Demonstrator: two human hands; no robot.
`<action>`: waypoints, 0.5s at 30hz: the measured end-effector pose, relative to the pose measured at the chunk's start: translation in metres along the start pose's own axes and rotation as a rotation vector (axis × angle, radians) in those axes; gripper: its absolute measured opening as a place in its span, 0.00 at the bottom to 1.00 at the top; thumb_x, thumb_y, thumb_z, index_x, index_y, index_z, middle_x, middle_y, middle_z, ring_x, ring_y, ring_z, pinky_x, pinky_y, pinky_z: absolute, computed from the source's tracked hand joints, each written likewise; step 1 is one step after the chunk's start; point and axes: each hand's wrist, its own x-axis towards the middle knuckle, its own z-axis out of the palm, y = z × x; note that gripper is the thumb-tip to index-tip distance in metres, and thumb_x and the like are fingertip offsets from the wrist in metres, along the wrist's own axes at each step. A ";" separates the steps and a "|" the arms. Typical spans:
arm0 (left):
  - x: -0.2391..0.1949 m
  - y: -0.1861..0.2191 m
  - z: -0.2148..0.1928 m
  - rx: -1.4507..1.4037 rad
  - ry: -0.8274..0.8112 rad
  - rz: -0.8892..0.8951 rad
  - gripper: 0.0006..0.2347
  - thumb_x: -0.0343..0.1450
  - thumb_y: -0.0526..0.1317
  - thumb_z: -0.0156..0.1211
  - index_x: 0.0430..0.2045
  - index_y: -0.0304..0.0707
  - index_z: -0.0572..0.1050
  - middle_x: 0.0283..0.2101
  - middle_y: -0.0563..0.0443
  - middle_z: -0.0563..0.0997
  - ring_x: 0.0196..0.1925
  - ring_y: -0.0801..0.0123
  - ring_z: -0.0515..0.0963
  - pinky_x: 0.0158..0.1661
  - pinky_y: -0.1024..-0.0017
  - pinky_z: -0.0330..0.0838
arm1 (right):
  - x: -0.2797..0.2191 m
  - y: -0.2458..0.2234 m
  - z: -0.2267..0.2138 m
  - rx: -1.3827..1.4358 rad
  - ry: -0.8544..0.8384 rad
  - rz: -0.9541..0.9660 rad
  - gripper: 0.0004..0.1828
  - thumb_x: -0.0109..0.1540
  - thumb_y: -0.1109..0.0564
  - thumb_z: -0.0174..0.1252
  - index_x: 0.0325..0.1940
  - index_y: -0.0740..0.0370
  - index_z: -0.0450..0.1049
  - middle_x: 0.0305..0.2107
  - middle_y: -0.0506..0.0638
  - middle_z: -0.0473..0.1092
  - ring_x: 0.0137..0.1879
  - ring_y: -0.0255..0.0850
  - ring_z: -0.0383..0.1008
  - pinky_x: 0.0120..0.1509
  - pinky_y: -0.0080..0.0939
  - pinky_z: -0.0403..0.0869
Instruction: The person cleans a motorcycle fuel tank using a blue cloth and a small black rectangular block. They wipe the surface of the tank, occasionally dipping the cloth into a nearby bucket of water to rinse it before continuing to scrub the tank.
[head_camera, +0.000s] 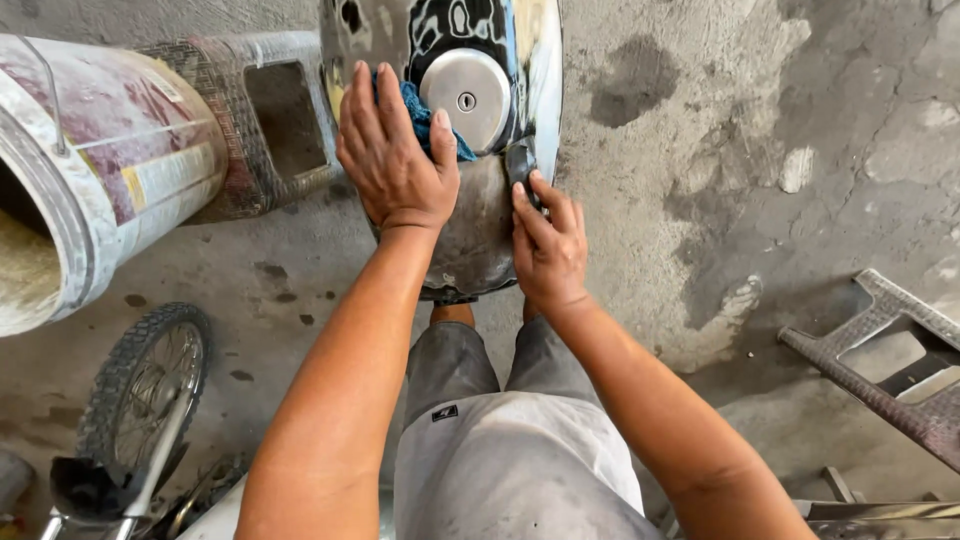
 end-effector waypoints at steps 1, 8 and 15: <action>-0.001 -0.001 0.000 -0.002 -0.002 0.001 0.26 0.83 0.57 0.40 0.74 0.41 0.57 0.76 0.43 0.58 0.78 0.48 0.58 0.74 0.48 0.54 | 0.009 0.009 0.008 -0.003 0.000 0.002 0.17 0.64 0.65 0.60 0.58 0.63 0.79 0.55 0.60 0.72 0.56 0.53 0.72 0.60 0.49 0.74; 0.004 0.002 0.002 0.003 -0.011 -0.005 0.26 0.82 0.57 0.41 0.72 0.41 0.58 0.74 0.43 0.59 0.76 0.48 0.59 0.72 0.47 0.54 | 0.104 0.072 0.036 -0.078 0.068 0.065 0.14 0.69 0.60 0.59 0.59 0.58 0.80 0.55 0.56 0.73 0.60 0.50 0.73 0.63 0.47 0.74; 0.003 0.003 -0.003 -0.004 -0.023 -0.003 0.26 0.82 0.56 0.43 0.72 0.40 0.58 0.74 0.42 0.59 0.76 0.47 0.60 0.71 0.46 0.55 | -0.014 -0.007 0.004 -0.020 0.005 0.030 0.17 0.64 0.63 0.61 0.58 0.61 0.79 0.54 0.58 0.73 0.57 0.51 0.71 0.61 0.47 0.73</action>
